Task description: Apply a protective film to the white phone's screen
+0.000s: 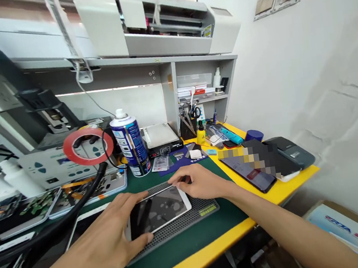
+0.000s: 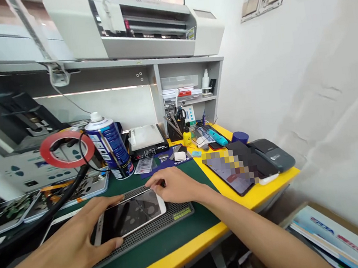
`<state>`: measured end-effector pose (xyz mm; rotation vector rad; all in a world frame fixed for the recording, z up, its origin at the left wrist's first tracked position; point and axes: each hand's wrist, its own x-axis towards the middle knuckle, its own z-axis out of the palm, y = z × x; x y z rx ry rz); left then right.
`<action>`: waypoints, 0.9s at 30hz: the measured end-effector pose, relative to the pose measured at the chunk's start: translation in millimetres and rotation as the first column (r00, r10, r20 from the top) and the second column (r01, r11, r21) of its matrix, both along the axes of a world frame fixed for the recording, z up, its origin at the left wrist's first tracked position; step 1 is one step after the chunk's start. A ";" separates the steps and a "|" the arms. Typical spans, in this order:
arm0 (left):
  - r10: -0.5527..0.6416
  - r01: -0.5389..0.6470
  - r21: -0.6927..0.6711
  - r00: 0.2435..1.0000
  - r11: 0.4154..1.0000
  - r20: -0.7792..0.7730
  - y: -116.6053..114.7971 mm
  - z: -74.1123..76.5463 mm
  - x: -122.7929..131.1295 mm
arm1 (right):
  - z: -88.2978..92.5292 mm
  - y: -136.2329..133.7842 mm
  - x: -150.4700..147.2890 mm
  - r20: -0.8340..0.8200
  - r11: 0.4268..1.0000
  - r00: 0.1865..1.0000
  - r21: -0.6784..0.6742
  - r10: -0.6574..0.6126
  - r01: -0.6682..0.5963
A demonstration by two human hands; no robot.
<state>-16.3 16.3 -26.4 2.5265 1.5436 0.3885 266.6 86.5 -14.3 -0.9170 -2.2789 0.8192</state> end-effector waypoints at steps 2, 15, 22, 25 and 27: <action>0.011 -0.011 -0.027 1.000 1.000 0.010 -2.6 4.3 1.0 | -0.1 -0.1 -0.5 -0.014 1.000 1.000 -0.021 -0.007 0.007; 0.064 -0.063 0.053 0.997 0.997 -0.030 -13.7 19.1 17.4 | 4.2 -0.8 -0.6 -0.050 0.993 0.999 -0.117 0.011 -0.017; 0.024 -0.015 0.237 0.999 0.971 -0.035 -9.2 7.6 12.9 | 4.5 -2.2 -0.6 -0.014 0.999 1.000 -0.046 0.027 -0.028; 0.073 -0.058 0.294 0.997 0.954 -0.039 -10.9 5.1 17.8 | 8.3 -3.5 -1.0 -0.010 0.999 1.000 -0.037 0.021 -0.021; 0.067 -0.049 0.333 0.997 0.942 -0.042 -11.5 4.3 19.0 | 10.1 -4.6 -1.4 -0.010 0.999 1.000 -0.030 0.012 -0.012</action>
